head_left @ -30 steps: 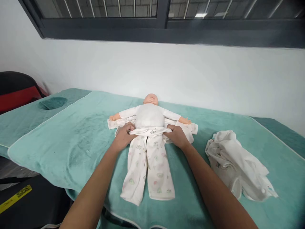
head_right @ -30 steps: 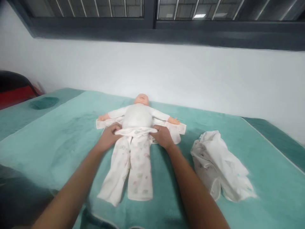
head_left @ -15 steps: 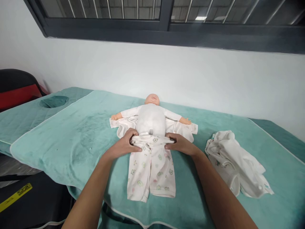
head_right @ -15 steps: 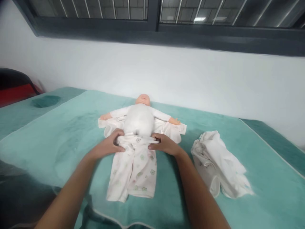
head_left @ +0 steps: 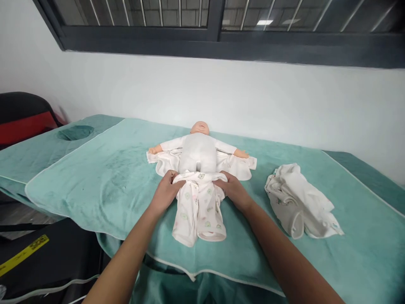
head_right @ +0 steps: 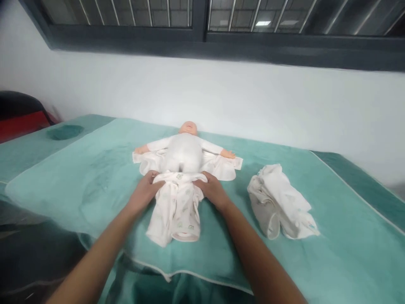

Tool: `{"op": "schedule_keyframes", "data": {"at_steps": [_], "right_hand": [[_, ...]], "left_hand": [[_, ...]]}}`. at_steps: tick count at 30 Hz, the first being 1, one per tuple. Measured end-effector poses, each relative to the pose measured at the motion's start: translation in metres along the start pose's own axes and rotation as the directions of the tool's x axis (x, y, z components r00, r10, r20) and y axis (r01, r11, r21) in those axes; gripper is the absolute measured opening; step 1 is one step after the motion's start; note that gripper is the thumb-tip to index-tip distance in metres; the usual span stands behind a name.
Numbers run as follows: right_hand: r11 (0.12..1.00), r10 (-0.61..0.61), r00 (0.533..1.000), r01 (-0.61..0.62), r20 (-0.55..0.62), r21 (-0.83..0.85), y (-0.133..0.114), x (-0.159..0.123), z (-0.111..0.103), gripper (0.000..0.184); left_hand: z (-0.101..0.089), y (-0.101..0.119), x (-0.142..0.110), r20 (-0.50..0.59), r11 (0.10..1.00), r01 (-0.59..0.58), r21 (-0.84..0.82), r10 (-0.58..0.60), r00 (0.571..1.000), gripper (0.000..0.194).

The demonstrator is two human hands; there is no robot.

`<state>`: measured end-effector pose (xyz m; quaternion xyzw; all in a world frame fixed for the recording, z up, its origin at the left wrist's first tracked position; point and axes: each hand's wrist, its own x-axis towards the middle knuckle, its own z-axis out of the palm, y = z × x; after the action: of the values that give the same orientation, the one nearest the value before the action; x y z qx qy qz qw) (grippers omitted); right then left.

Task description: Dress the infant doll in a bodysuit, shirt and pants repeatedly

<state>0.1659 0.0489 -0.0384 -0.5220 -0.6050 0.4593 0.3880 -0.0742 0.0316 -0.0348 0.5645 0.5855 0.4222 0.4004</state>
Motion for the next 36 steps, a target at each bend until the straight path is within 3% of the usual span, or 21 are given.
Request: {"op": "schedule_keyframes", "data": {"at_steps": [2,6,9,12,15,18,22,25,29,33,36], "right_hand": [[0.997,-0.028,0.993,0.036,0.115,-0.063,-0.001,-0.013,-0.005,0.036],[0.969,-0.105,0.951,0.163,0.292,-0.184,0.001,-0.049,-0.009,0.096],[0.898,-0.246,0.923,0.332,0.298,-0.290,0.006,-0.068,0.001,0.119],[0.826,-0.331,0.915,0.400,0.232,-0.397,0.012,-0.073,0.015,0.125],[0.821,-0.334,0.928,0.371,0.163,-0.433,0.014,-0.073,0.022,0.119],[0.860,-0.288,0.953,0.302,0.098,-0.412,0.012,-0.076,0.027,0.102],[0.898,-0.197,0.980,0.189,0.021,-0.398,0.002,-0.089,0.032,0.072],[0.911,-0.142,0.989,0.147,0.043,-0.386,-0.007,-0.100,0.032,0.054],[0.998,-0.039,0.983,0.047,0.178,-0.045,-0.016,-0.103,0.024,0.043],[0.973,-0.049,0.954,-0.021,0.294,0.232,-0.031,-0.089,0.011,0.044],[0.955,0.010,0.941,-0.110,0.338,0.277,-0.048,-0.070,0.000,0.047]], "left_hand": [[-0.008,-0.002,-0.009,0.122,0.999,-0.046,0.027,0.042,0.992,0.031],[-0.023,-0.008,-0.030,0.336,0.971,-0.213,0.109,0.165,0.927,0.079],[-0.026,-0.004,-0.044,0.417,0.906,-0.368,0.207,0.259,0.871,0.106],[-0.027,0.006,-0.053,0.517,0.850,-0.422,0.315,0.220,0.827,0.116],[-0.027,0.013,-0.057,0.548,0.779,-0.468,0.417,0.196,0.813,0.117],[-0.023,0.013,-0.060,0.517,0.703,-0.526,0.479,0.258,0.816,0.110],[-0.016,0.013,-0.070,0.469,0.701,-0.513,0.496,0.281,0.837,0.088],[-0.015,0.021,-0.084,0.417,0.775,-0.412,0.480,0.212,0.884,0.075],[-0.018,0.046,-0.100,0.347,0.893,-0.210,0.398,0.065,0.936,0.077],[-0.024,0.076,-0.094,0.338,0.987,0.011,0.162,-0.066,0.939,0.077],[-0.028,0.087,-0.075,0.369,0.994,0.072,-0.086,-0.036,0.929,0.067]]}}
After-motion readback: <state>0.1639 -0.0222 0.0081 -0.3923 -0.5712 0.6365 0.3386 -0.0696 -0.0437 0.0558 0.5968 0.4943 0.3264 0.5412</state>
